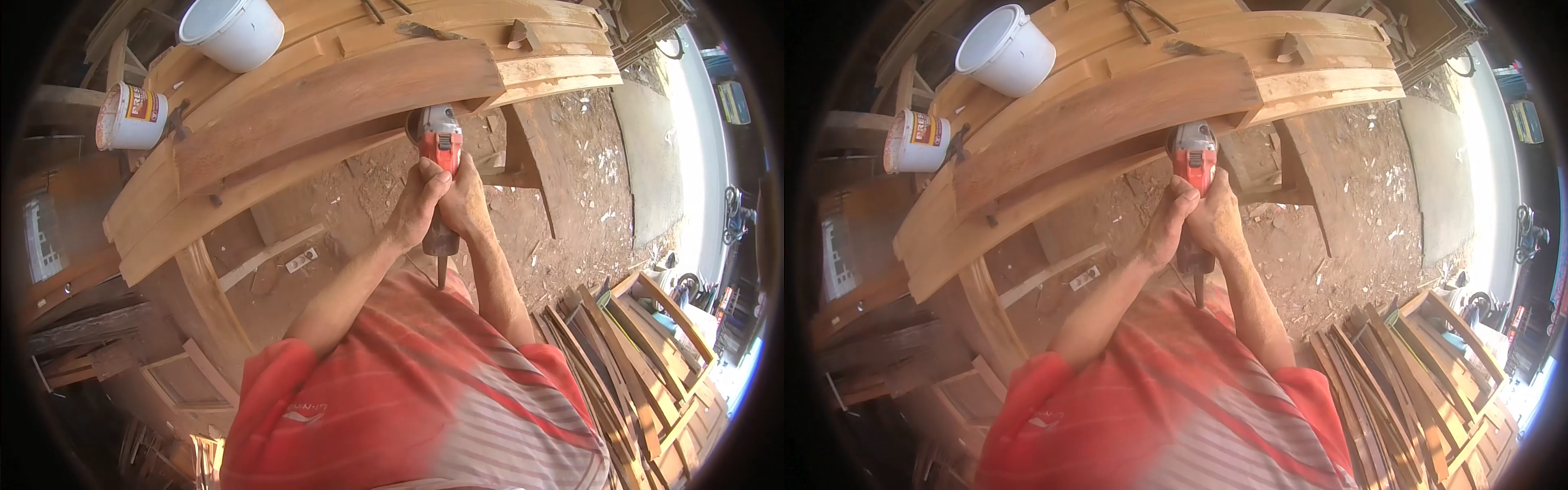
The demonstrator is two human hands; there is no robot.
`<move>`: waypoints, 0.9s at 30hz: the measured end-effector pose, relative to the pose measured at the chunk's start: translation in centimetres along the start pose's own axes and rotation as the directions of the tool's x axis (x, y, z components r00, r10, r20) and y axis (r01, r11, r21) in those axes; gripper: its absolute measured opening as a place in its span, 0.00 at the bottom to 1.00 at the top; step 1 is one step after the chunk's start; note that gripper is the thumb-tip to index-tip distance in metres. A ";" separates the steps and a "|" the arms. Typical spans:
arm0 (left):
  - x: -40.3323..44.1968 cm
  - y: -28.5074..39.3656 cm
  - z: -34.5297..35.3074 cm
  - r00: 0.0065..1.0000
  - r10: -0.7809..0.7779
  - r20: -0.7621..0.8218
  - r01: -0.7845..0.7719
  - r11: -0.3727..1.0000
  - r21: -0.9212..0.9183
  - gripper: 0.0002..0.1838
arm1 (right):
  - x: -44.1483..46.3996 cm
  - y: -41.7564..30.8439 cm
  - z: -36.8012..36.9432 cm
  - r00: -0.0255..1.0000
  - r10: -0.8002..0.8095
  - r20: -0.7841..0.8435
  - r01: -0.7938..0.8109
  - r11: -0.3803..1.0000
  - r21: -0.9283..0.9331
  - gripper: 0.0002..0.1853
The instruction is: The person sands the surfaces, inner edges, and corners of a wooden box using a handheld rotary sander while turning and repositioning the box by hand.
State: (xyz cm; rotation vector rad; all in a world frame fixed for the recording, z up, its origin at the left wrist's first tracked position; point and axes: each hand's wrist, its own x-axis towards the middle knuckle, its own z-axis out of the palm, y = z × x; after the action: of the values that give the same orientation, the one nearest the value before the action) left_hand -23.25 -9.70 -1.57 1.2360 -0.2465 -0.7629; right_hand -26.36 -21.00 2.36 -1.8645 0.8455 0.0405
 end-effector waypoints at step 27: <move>-10.6 2.6 -15.8 0.966 0.058 -0.252 -0.058 0.998 0.006 0.13 | -6.0 -7.0 16.5 0.961 -0.058 0.271 0.095 0.988 -0.125 0.39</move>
State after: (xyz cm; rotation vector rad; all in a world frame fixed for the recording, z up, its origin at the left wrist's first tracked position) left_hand -21.17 9.42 -2.17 1.3050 -0.0727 -0.5481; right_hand -21.25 -2.83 2.74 -1.9643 0.5950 0.3020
